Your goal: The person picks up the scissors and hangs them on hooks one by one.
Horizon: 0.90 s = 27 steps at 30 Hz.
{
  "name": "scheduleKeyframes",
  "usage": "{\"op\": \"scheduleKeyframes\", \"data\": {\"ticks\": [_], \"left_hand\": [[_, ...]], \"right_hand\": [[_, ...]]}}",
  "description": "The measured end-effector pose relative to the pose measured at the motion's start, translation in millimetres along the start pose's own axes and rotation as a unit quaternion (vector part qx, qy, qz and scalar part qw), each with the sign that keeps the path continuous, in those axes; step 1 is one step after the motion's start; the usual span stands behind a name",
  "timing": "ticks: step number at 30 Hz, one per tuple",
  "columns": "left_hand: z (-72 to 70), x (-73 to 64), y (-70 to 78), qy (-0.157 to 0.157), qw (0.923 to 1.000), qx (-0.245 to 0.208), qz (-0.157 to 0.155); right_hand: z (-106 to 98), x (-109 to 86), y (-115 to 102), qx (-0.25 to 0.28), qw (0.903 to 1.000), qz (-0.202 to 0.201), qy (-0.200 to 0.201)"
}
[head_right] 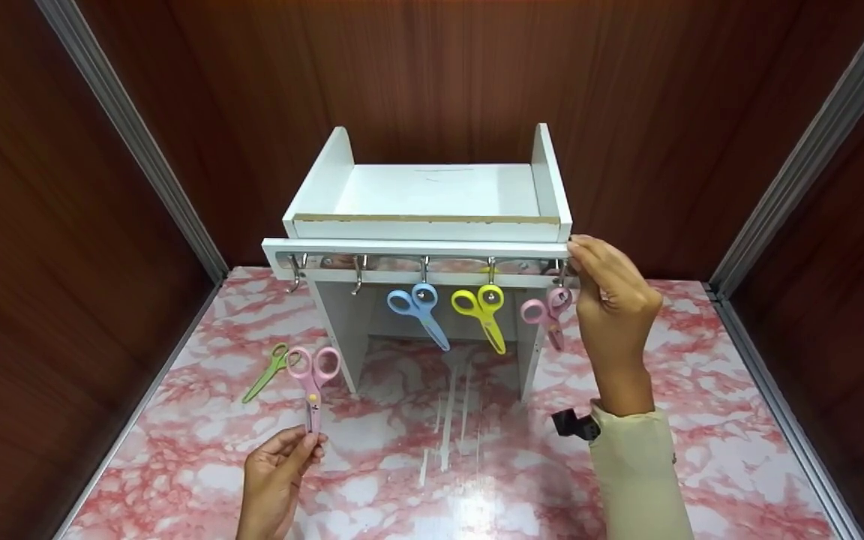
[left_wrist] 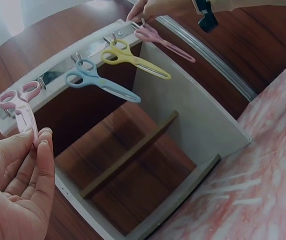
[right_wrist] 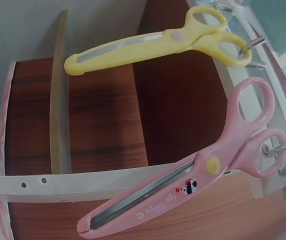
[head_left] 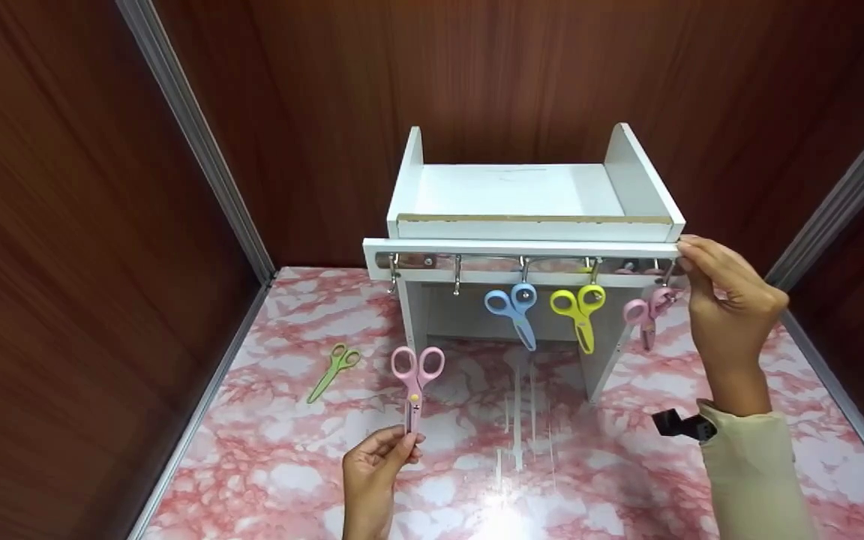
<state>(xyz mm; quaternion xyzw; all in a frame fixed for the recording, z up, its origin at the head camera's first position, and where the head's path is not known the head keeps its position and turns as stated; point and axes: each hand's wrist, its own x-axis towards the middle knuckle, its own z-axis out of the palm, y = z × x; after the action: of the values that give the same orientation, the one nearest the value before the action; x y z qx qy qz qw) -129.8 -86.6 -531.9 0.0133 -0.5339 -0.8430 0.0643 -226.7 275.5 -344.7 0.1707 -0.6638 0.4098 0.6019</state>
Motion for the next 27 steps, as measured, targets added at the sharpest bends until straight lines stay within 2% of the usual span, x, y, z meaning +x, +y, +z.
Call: {"op": "scheduleKeyframes", "data": {"ticks": [16,27], "left_hand": [[11.4,5.6,13.8,-0.019,0.9992,-0.016,0.032],[15.0,10.1,18.9,-0.016,0.9984,-0.012,0.053]], "right_hand": [[0,0.0,-1,-0.005,1.0000,-0.002,-0.002],[0,-0.4,0,-0.006,1.0000,-0.001,-0.002]]}}
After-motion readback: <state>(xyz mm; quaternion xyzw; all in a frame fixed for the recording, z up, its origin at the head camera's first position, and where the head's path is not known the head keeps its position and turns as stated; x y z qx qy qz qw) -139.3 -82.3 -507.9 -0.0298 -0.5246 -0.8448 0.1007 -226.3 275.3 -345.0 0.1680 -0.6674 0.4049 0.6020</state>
